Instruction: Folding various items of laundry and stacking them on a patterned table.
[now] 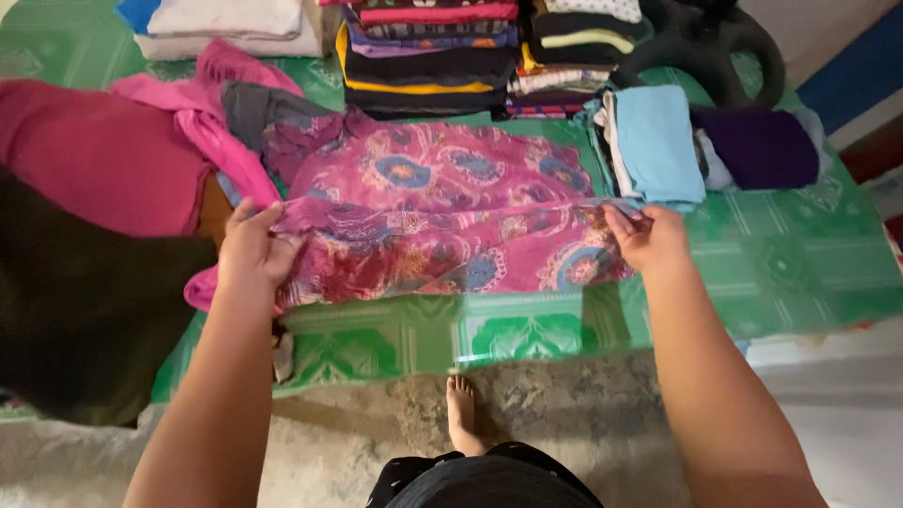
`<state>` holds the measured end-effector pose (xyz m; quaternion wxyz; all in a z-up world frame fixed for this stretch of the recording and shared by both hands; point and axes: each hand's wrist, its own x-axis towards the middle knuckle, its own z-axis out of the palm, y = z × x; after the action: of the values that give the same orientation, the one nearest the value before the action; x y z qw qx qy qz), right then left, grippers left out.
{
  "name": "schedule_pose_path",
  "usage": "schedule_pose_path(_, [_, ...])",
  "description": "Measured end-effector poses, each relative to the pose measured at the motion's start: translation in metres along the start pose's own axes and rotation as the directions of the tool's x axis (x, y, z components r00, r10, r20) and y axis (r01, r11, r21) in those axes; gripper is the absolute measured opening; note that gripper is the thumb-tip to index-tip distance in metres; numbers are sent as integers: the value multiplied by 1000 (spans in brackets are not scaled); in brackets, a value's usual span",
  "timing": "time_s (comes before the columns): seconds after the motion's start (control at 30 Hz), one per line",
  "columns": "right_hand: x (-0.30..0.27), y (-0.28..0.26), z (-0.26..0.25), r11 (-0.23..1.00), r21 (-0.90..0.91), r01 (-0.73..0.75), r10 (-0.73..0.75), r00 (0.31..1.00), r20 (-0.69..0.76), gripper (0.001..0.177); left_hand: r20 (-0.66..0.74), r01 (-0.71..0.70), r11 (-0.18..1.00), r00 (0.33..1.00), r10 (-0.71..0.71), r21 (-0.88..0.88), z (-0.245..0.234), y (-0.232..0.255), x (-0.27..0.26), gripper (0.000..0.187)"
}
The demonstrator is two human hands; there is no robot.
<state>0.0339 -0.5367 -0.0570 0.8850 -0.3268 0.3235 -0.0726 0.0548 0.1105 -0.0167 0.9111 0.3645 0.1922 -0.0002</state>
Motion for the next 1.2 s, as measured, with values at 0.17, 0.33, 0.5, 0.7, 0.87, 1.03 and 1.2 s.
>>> schedule_pose_path(0.17, [30,36,-1,989,64,-137,139,990,-31,35,-120,79,993,989,-90,-91,-20,-31,54,43])
schedule_pose_path(0.33, [-10,66,11,995,-78,-55,40,983,-180,27,-186,86,976,975,-124,-202,-30,-36,56,43])
schedule_pose_path(0.5, [-27,92,12,914,-229,336,-307,939,152,29,-158,82,947,978,-136,-310,-56,-39,60,37])
schedule_pose_path(0.7, [-27,127,31,346,-647,680,-615,685,391,16,-173,47,979,981,-82,-199,-24,-40,9,40])
schedule_pose_path(0.87, [-62,135,57,-49,-823,566,-604,639,476,16,-288,12,963,955,68,268,-64,-54,-12,44])
schedule_pose_path(1.03, [-70,133,49,-540,-721,434,-368,649,666,39,-156,-85,470,879,450,879,-72,-56,-17,42])
schedule_pose_path(1.2, [-73,134,52,-638,-689,344,-279,731,623,58,447,-404,-235,587,675,884,-11,-61,-64,64])
